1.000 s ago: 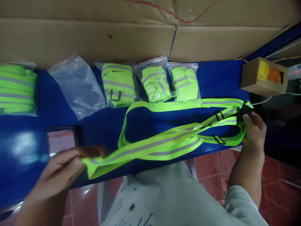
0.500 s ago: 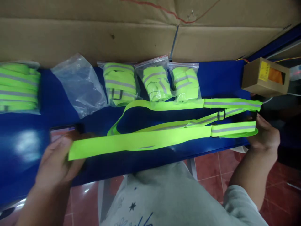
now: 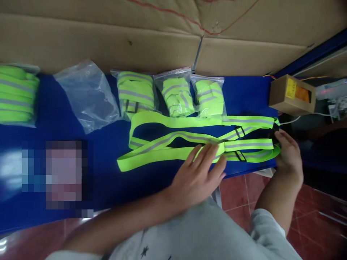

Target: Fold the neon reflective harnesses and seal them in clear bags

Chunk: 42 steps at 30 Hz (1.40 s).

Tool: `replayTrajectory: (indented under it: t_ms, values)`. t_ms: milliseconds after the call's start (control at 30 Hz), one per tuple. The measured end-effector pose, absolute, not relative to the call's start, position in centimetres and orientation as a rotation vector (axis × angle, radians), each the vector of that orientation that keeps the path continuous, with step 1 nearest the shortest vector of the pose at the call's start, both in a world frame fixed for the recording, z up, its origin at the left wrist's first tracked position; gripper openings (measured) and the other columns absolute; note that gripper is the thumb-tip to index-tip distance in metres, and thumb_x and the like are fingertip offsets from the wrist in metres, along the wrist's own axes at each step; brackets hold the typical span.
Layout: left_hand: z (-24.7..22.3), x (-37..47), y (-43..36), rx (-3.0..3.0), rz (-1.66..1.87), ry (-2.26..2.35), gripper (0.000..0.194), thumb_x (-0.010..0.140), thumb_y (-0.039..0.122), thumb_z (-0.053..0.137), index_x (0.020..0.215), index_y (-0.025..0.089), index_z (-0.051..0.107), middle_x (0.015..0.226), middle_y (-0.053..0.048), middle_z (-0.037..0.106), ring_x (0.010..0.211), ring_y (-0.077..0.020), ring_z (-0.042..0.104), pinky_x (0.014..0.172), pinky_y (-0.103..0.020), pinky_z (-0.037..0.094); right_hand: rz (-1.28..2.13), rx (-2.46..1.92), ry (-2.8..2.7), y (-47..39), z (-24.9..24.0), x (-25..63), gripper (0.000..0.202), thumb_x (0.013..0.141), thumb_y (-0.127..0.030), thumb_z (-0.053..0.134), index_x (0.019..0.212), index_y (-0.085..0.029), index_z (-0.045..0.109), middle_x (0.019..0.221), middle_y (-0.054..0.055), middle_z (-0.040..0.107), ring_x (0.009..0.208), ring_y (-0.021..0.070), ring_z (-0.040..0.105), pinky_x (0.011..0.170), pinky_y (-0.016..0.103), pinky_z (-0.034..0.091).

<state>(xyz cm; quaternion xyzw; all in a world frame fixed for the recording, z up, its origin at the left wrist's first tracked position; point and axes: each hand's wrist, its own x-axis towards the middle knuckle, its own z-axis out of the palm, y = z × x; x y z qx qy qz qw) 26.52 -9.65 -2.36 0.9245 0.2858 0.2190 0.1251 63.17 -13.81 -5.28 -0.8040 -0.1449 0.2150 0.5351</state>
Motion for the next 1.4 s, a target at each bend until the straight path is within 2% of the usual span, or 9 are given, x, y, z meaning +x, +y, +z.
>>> replayTrajectory:
  t_ms: [133,300,467,633,767,933,1000,1167,1400]
  values:
    - [-5.5,35.2,-7.6,2.654,0.508,0.805,0.087,0.098,0.065,0.051,0.164,0.014,0.029,0.171,-0.023,0.023,0.159,-0.0405,0.023,0.127,-0.059,0.027,0.674,-1.868,-0.425,-14.0,-4.7,63.4,0.057,0.056,-0.044,0.093,0.105,-0.022,0.075,0.082,0.001,0.073,0.085,0.0239,0.072,0.072,0.035,0.061]
    - [-7.9,36.5,-6.0,2.594,0.321,0.896,0.090,0.099,0.068,0.045,0.166,0.013,0.022,0.172,-0.023,0.009,0.162,-0.0401,0.007,0.125,-0.076,0.010,0.715,-1.886,-0.526,-15.3,-4.8,64.7,0.060,0.054,-0.051,0.095,0.104,-0.023,0.076,0.085,0.000,0.075,0.084,0.0214,0.072,0.074,0.032,0.058]
    - [-7.9,32.3,-6.2,2.663,0.275,0.861,0.077,0.103,0.065,0.034,0.166,0.022,0.024,0.174,-0.012,0.011,0.163,-0.0309,0.012,0.129,-0.070,0.010,0.629,-1.972,-0.607,-15.8,-6.8,65.7,0.058,0.061,-0.047,0.093,0.110,-0.022,0.075,0.098,0.003,0.077,0.093,0.0218,0.072,0.087,0.035,0.058]
    - [-7.7,30.6,-6.2,2.699,0.258,0.841,0.070,0.105,0.062,0.028,0.165,0.027,0.024,0.173,-0.006,0.018,0.162,-0.0317,0.016,0.127,-0.074,0.005,0.559,-2.067,-0.769,-15.6,-7.7,65.8,0.062,0.070,-0.053,0.087,0.122,-0.023,0.071,0.109,0.007,0.077,0.107,0.0297,0.072,0.101,0.048,0.056]
    - [-7.7,30.3,-6.0,2.662,0.287,0.962,0.073,0.105,0.061,0.031,0.166,0.021,0.025,0.170,-0.011,0.029,0.159,-0.0373,0.024,0.125,-0.077,-0.001,0.582,-2.074,-0.915,-15.9,-7.3,65.7,0.055,0.075,-0.053,0.082,0.119,-0.023,0.068,0.098,0.006,0.077,0.094,0.0270,0.073,0.086,0.042,0.059]
    - [-7.8,30.1,-6.1,2.602,0.283,1.089,0.080,0.103,0.062,0.038,0.165,0.013,0.025,0.158,-0.021,0.048,0.144,-0.0386,0.048,0.126,-0.074,0.007,0.484,-2.127,-1.043,-15.8,-6.8,65.4,0.049,0.078,-0.048,0.079,0.117,-0.022,0.065,0.077,0.000,0.069,0.071,0.0201,0.066,0.069,0.034,0.052]
    - [-7.9,30.1,-6.1,2.616,0.276,1.081,0.077,0.104,0.061,0.038,0.163,0.012,0.031,0.160,-0.022,0.045,0.147,-0.0384,0.045,0.126,-0.073,0.008,0.502,-2.113,-1.043,-15.5,-6.5,65.4,0.048,0.076,-0.047,0.079,0.115,-0.022,0.065,0.077,-0.001,0.069,0.071,0.0196,0.065,0.069,0.033,0.051]
    - [-8.1,29.9,-6.2,2.670,0.281,1.019,0.068,0.105,0.057,0.037,0.155,0.012,0.046,0.172,-0.021,0.015,0.160,-0.0394,0.021,0.126,-0.073,0.012,0.652,-2.033,-0.972,-14.5,-6.3,66.2,0.045,0.068,-0.046,0.081,0.104,-0.023,0.067,0.086,0.002,0.072,0.079,0.0211,0.068,0.071,0.032,0.053]
    - [-8.1,29.8,-6.4,2.696,0.263,0.967,0.055,0.108,0.044,0.037,0.154,0.017,0.049,0.170,-0.020,0.024,0.159,-0.0372,0.025,0.126,-0.071,0.017,0.165,-2.336,-1.202,-14.2,-5.3,65.4,0.050,0.077,-0.040,0.074,0.122,-0.018,0.070,0.084,0.006,0.068,0.075,0.0244,0.063,0.077,0.042,0.052]
